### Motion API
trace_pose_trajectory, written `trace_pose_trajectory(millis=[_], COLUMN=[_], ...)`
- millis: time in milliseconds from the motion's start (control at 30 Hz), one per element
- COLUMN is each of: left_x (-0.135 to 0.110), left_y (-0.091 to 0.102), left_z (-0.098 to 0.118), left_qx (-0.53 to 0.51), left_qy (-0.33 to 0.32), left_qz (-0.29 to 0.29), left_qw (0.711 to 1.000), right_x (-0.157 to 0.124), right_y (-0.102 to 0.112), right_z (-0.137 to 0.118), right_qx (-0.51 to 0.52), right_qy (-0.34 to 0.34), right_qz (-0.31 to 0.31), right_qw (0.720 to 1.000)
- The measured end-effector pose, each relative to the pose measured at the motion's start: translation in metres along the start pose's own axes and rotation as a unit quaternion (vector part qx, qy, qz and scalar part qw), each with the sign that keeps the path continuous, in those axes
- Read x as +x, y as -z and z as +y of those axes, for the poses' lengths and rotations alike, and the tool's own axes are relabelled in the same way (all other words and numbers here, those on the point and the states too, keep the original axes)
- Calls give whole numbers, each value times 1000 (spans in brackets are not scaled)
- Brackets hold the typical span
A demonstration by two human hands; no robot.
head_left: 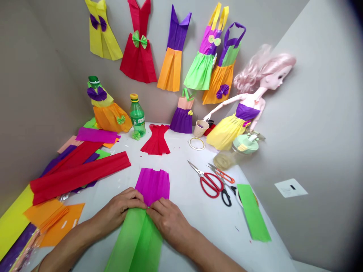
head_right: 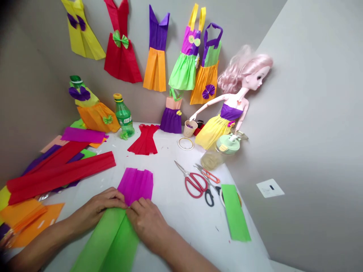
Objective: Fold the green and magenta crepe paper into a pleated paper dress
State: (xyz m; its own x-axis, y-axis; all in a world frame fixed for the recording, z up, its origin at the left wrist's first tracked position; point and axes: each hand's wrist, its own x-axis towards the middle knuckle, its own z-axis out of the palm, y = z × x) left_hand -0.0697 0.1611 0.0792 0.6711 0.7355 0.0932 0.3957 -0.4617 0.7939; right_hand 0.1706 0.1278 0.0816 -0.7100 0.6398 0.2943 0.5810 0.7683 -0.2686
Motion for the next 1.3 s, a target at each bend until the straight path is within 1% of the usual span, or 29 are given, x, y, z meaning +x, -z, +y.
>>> trace_pose_trajectory(millis=[267,600,900,1167,1300], left_x=[1,-1,-1,-3,-9], left_y=[0,-2,-1,0,8], left_z=[2,-5,-3,-2,-3], left_qx=[3,-13,-10,-11,0], left_qy=[1,-5,-9,-7,26], left_qz=[-1,17,16,8,12], left_qw=[1000,1000,1000,1000,1000], right_x=[-2,-1,-1,2,2], right_y=[-5,2,0,3,5], right_z=[1,2,3,1,2], right_qx=[9,33,49,12,6], right_qy=[-5,-7,-13,4,5], right_qz=[7,-1,4,-39,-53], right_qw=[1000,999,999,999,999])
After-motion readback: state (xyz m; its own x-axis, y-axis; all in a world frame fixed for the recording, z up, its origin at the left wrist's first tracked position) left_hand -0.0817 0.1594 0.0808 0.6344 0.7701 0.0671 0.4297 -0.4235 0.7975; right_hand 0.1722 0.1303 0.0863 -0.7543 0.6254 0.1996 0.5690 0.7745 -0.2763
